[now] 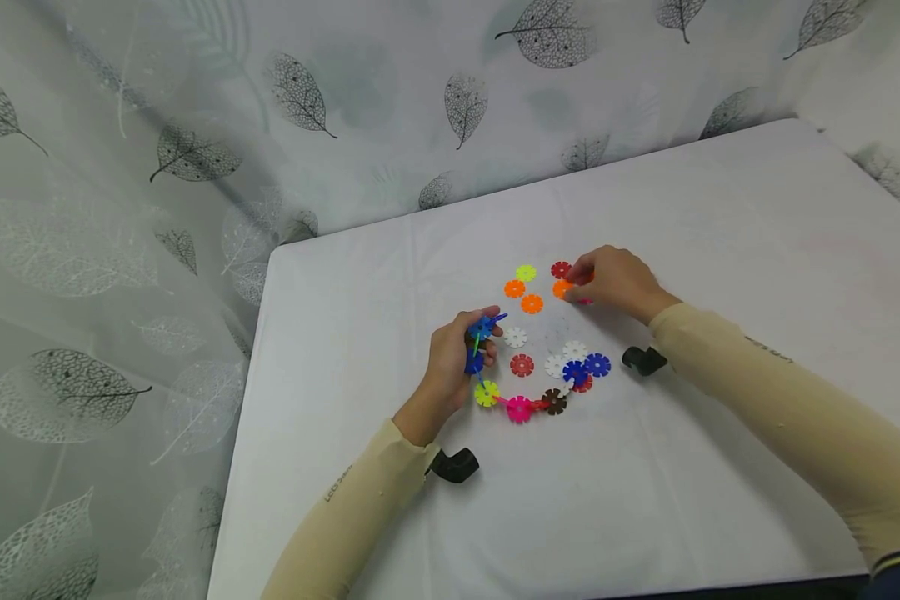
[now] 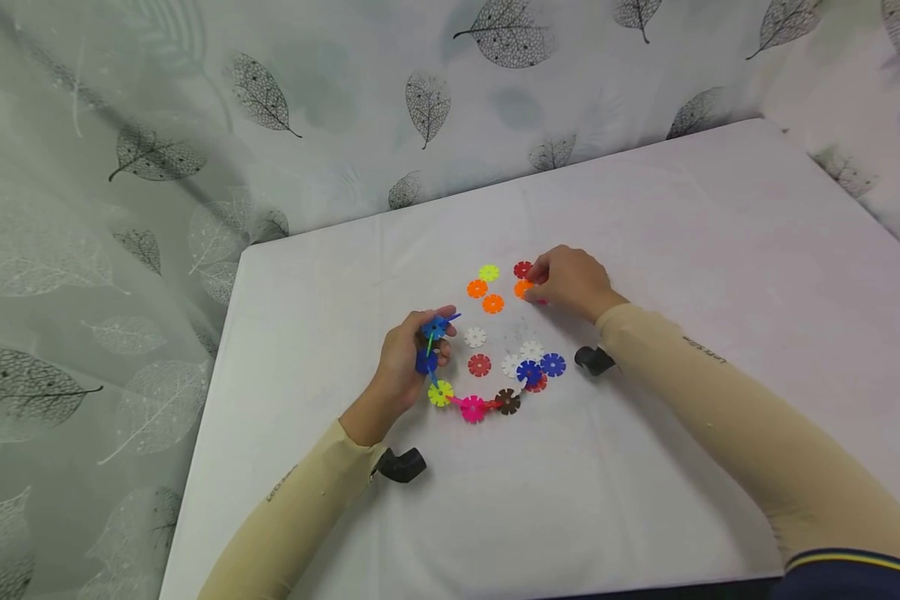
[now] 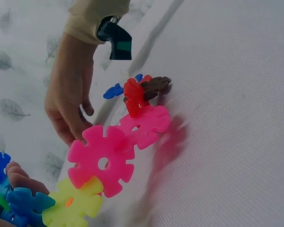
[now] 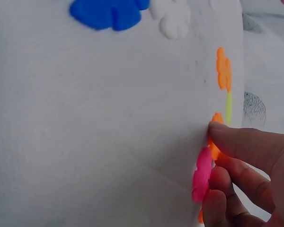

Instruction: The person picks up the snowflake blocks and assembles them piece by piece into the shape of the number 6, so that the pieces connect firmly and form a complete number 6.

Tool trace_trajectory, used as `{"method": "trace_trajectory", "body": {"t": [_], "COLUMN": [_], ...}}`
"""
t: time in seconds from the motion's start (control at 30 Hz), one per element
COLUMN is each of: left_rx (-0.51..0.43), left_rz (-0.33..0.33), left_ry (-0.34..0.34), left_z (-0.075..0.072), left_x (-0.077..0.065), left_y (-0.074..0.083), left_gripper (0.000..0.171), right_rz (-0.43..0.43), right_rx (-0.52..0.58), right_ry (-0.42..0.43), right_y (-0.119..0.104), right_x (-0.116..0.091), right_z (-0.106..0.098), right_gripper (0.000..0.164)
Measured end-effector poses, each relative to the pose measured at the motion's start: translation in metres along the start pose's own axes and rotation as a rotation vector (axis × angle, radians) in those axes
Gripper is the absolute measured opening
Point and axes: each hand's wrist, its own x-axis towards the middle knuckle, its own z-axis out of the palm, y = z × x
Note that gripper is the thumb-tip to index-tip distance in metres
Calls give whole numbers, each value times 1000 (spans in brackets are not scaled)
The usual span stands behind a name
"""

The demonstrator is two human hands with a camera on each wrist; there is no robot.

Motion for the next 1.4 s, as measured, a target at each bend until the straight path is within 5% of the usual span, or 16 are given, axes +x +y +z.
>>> {"method": "trace_trajectory", "body": {"t": [0.37, 0.77, 1.4], "left_rx": [-2, -6, 33], "left_rz": [-7, -9, 45], "left_ry": [3, -1, -36], "left_z": [1, 3, 5], "left_x": [-1, -2, -3], "left_y": [0, 1, -1], "left_gripper": [45, 41, 37], "right_rz": [-59, -254, -236], "right_rx": [133, 413, 549], "right_ry": [-13, -114, -167], "right_y": [-1, -21, -29], "right_x": [-6, -26, -38], "right_z": [3, 8, 15], "right_gripper": [20, 24, 22]}}
